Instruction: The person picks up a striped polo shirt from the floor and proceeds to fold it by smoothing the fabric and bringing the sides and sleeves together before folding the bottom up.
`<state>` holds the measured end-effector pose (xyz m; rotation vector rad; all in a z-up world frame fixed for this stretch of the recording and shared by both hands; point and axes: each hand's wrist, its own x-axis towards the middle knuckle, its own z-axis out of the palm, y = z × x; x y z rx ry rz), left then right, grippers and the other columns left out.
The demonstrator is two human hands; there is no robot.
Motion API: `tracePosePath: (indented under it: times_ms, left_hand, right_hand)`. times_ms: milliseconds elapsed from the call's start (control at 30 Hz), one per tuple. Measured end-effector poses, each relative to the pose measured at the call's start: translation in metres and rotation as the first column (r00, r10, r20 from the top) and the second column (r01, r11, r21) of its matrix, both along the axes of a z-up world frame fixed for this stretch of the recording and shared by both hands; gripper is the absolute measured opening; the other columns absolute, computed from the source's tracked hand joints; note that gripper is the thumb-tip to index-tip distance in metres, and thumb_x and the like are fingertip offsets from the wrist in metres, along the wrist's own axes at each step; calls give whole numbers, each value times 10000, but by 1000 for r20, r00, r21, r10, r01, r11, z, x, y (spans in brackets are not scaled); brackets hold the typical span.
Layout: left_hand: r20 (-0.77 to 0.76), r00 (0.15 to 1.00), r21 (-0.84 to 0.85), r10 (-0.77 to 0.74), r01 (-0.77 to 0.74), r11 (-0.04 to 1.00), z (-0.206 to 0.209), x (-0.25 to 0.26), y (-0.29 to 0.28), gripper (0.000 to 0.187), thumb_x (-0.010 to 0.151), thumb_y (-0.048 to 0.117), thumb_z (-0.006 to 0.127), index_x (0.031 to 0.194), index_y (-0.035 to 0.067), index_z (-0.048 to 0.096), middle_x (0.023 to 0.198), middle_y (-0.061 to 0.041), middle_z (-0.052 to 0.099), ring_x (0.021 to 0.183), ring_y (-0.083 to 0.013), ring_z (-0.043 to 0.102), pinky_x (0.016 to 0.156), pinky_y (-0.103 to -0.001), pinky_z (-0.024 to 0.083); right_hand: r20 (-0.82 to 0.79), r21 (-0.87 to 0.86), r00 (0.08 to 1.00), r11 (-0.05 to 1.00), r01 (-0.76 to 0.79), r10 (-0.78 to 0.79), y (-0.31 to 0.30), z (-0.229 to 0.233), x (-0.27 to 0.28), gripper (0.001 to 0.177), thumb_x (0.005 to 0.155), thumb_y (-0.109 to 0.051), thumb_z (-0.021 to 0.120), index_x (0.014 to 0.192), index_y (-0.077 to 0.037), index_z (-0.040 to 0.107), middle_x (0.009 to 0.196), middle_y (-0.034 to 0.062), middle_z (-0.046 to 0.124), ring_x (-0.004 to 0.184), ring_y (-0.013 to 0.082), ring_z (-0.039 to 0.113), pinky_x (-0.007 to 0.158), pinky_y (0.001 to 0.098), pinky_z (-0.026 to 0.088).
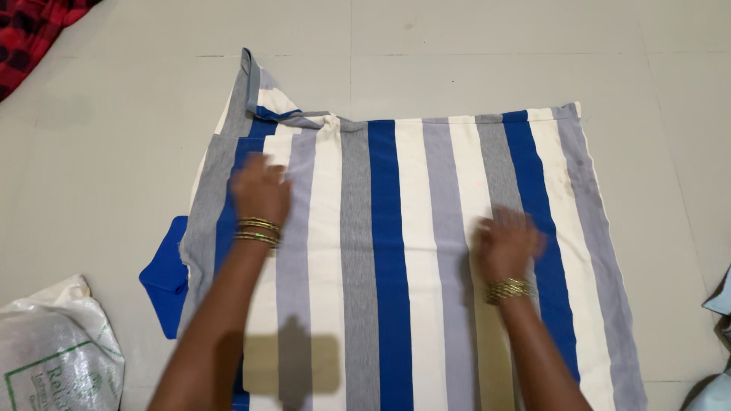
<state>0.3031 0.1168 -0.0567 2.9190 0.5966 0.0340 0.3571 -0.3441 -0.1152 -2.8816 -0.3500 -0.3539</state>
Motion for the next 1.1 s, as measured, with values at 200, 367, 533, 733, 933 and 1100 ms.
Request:
tracePosePath:
  times_ms: [200,367,533,733,933,1100]
  left_hand:
    - [-38,974,-12,-224,224,975,-36,45,-110,658,903,525,580,1502,298,428,1652,-78,256,1532,-291,161,1176,-663,97]
    - [-278,960,96,-41,70,993,-27,58,-56,952,835,885,284,1608,336,188,1701,-16,38,1559,-306,7,1153,-708,18]
    - [-166,981,124,98,-77,989,-39,22,38,873,912,800,321,1626,301,263,1726,-59,117,1575,-350,82,1186,-710,78]
    - [-75,959,249,274,-248,936,-37,-5,69,789,996,690,359,1597,179,335,1674,-191,160,1542,-423,95,1153,-679,90]
    - [-78,986,199,-147,160,967,-44,-51,-37,810,940,715,349,1583,222,346,1688,-128,186,1554,-348,113,1192,-640,103]
    - [-21,999,177,-31,34,984,-48,-106,-22,810,966,714,345,1597,206,341,1684,-117,201,1557,-350,135,1226,-608,121]
  right_hand:
    - [-217,-72,856,867,-493,469,174,18,17,602,948,-521,537,1477,-237,489,1642,59,295,1516,352,204,1165,655,164]
    - [-395,-207,877,903,-376,275,147,23,112,807,940,-709,307,1606,-282,146,1695,51,51,1535,303,29,1176,625,21]
    - [-392,-192,918,981,-22,-56,8,8,173,778,943,-699,221,1622,-326,144,1723,11,13,1586,287,-6,1209,645,-3]
    - [-338,-145,880,942,303,-334,-86,-4,169,703,1053,-581,345,1624,-178,271,1695,188,142,1556,432,54,1170,722,30]
    - [-202,-100,977,990,-97,76,-46,-30,19,696,963,-587,433,1575,-259,377,1714,89,192,1573,351,105,1198,679,18]
    - [-328,-219,941,976,11,-84,-97,-23,-28,746,968,-710,266,1600,-316,214,1703,26,74,1560,324,10,1189,652,4]
